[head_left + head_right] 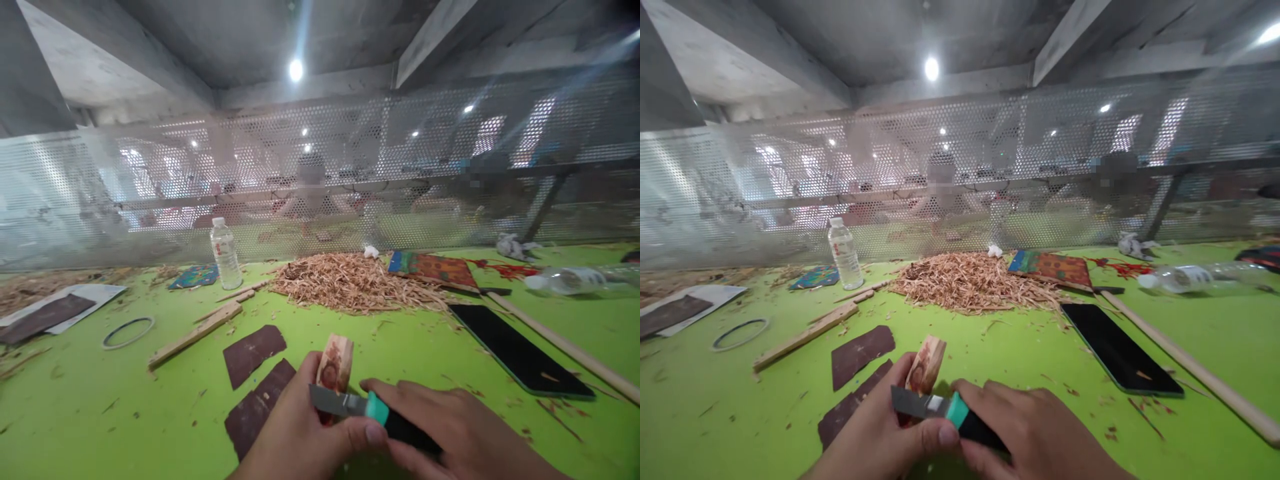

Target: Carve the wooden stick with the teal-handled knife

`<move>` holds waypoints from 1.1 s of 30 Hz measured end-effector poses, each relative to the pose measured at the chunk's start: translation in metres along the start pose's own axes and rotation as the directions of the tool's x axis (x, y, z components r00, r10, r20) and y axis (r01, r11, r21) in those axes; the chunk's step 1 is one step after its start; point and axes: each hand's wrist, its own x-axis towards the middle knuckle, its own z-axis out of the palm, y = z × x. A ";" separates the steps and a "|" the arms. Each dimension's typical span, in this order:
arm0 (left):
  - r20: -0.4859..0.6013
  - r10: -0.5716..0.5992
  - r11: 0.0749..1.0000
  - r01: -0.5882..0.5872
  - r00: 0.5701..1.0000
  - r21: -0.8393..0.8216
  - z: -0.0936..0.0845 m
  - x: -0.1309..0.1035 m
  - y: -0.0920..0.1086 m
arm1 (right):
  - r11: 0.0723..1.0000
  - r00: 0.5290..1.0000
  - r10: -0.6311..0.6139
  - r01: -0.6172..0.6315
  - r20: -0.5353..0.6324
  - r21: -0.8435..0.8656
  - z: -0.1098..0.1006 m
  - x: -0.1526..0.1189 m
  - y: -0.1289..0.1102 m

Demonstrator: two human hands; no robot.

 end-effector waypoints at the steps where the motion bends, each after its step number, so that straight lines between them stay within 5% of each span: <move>1: -0.019 0.002 1.000 -0.002 1.000 0.007 0.001 0.000 0.001 | 1.000 1.000 0.002 -0.002 -0.029 0.002 0.002 -0.001 -0.001; 13: -0.123 0.010 0.984 0.012 0.992 0.177 0.003 -0.005 0.007 | 0.947 0.932 0.312 -0.290 -0.185 0.135 -0.014 0.012 0.007; 17: 0.021 0.027 0.956 -0.032 0.999 0.293 0.002 -0.005 0.005 | 0.853 0.905 0.406 -0.325 -0.128 0.408 -0.017 0.014 0.012; 21: 0.279 0.049 0.947 -0.133 0.959 0.293 0.006 -0.004 0.006 | 0.694 0.896 0.436 -0.394 0.083 0.603 -0.014 0.015 0.010; 24: 0.338 0.014 0.903 -0.157 0.941 0.399 0.007 -0.005 0.009 | 0.599 0.855 0.466 -0.494 0.226 0.631 -0.012 0.014 0.009; 27: 0.282 0.064 0.772 -0.227 0.957 0.593 0.006 -0.006 0.015 | 0.542 0.838 0.465 -0.525 0.286 0.656 -0.008 0.013 0.013; 29: 0.254 0.228 0.615 -0.341 0.940 0.711 0.007 -0.004 0.024 | 0.522 0.843 0.450 -0.515 0.293 0.680 -0.004 0.014 0.019; 31: 0.308 0.423 0.412 -0.484 0.852 0.772 0.014 -0.003 0.031 | 0.519 0.856 0.444 -0.486 0.264 0.703 0.000 0.015 0.026; 33: 0.488 0.452 0.250 -0.631 0.747 0.734 0.026 -0.007 0.024 | 0.530 0.863 0.461 -0.454 0.206 0.717 0.002 0.017 0.033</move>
